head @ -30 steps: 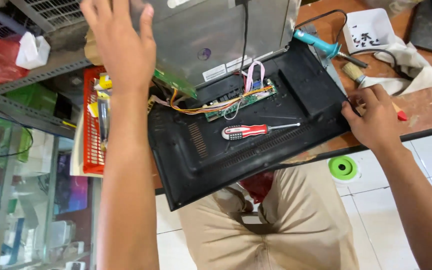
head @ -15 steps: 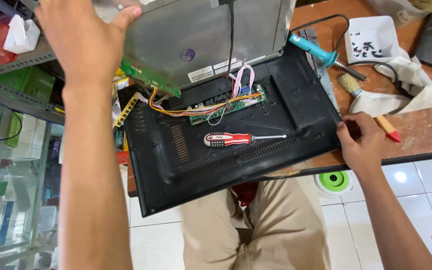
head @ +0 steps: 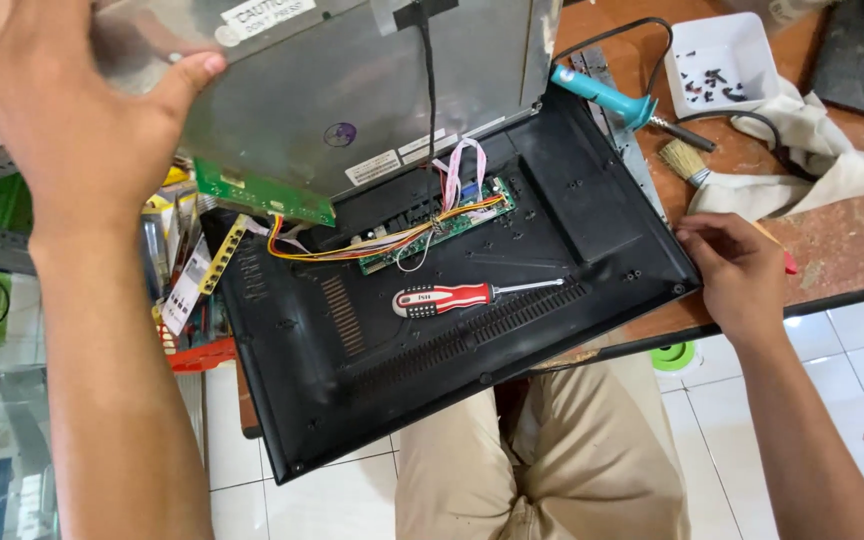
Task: Reassembling the internal components of an electronic device, including soldering a PCB and positioning circuit boards.
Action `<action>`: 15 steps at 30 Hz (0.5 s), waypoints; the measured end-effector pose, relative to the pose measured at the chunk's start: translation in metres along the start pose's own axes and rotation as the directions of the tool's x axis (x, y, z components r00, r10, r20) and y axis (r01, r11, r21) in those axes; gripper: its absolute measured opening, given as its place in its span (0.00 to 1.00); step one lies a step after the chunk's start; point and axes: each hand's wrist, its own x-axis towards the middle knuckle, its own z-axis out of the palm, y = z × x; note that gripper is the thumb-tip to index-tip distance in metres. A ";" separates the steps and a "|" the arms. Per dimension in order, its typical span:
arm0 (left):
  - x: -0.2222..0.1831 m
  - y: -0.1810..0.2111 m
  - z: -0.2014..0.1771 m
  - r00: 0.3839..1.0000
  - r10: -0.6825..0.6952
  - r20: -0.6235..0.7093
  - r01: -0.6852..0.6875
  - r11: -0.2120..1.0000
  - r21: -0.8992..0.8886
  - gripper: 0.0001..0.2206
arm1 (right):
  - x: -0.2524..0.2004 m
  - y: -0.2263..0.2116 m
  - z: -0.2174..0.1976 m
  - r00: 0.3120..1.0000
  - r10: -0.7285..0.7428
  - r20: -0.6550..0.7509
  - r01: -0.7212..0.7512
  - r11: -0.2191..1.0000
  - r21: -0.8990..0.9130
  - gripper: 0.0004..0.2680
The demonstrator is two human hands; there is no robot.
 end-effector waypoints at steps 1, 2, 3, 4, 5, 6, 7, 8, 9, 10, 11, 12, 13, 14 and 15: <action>-0.001 0.000 0.002 1.000 0.001 -0.001 -0.001 1.000 -0.007 0.31 | 0.000 -0.002 -0.001 1.000 0.003 -0.005 -0.003 1.000 -0.004 0.04; -0.003 -0.001 0.004 1.000 -0.017 0.002 0.017 1.000 -0.023 0.31 | 0.001 -0.004 -0.002 0.999 0.025 0.026 -0.025 1.000 0.002 0.05; -0.003 -0.003 0.006 0.999 -0.036 0.005 0.036 0.999 -0.035 0.32 | 0.003 -0.007 -0.003 0.997 0.045 0.060 -0.045 0.999 0.009 0.06; -0.003 -0.002 0.006 0.999 -0.035 0.003 0.035 0.999 -0.038 0.32 | 0.005 -0.009 -0.004 0.997 0.045 0.056 -0.046 0.999 0.008 0.06; -0.003 -0.002 0.005 0.999 -0.040 0.013 0.041 0.996 -0.083 0.32 | 0.006 -0.010 -0.004 0.995 0.065 0.075 -0.065 0.998 -0.006 0.06; -0.004 -0.002 0.005 0.999 -0.045 0.023 0.048 0.991 -0.127 0.33 | 0.006 -0.011 -0.005 0.992 0.085 0.094 -0.083 0.996 -0.020 0.07; -0.005 -0.002 0.006 0.999 -0.044 0.021 0.046 0.990 -0.130 0.33 | 0.009 -0.011 -0.007 0.992 0.085 0.091 -0.084 0.996 -0.020 0.07; -0.006 -0.003 0.008 0.997 -0.068 0.038 0.072 0.990 -0.117 0.33 | 0.012 -0.011 -0.009 0.995 0.072 0.074 -0.071 0.997 -0.008 0.07; -0.008 -0.003 0.008 0.994 -0.092 0.056 0.097 0.990 -0.103 0.33 | 0.014 -0.010 -0.011 0.997 0.058 0.057 -0.059 0.998 0.006 0.06; -0.009 -0.003 0.008 0.994 -0.089 0.055 0.094 0.990 -0.103 0.33 | 0.020 -0.006 -0.014 0.997 0.058 0.056 -0.059 0.998 0.008 0.06; -0.009 -0.002 0.007 0.993 -0.099 0.067 0.106 0.989 -0.103 0.32 | 0.024 -0.002 -0.019 0.999 -0.038 0.002 0.038 0.993 -0.115 0.05; -0.009 0.000 0.006 0.991 -0.109 0.078 0.117 0.988 -0.104 0.31 | 0.029 0.003 -0.025 0.990 -0.139 -0.038 0.126 0.962 -0.242 0.04; -0.008 0.005 0.004 0.991 -0.104 0.082 0.113 0.987 -0.111 0.31 | 0.039 -0.004 -0.024 0.991 -0.131 -0.042 0.117 0.963 -0.244 0.04; -0.007 0.011 0.002 0.977 -0.171 0.126 0.194 0.961 -0.199 0.29 | 0.049 -0.011 -0.025 0.965 -0.260 0.020 0.252 0.910 -0.329 0.06; -0.003 0.015 0.000 0.958 -0.231 0.170 0.272 0.920 -0.282 0.28 | 0.062 -0.019 -0.026 0.919 -0.383 0.091 0.386 0.831 -0.400 0.08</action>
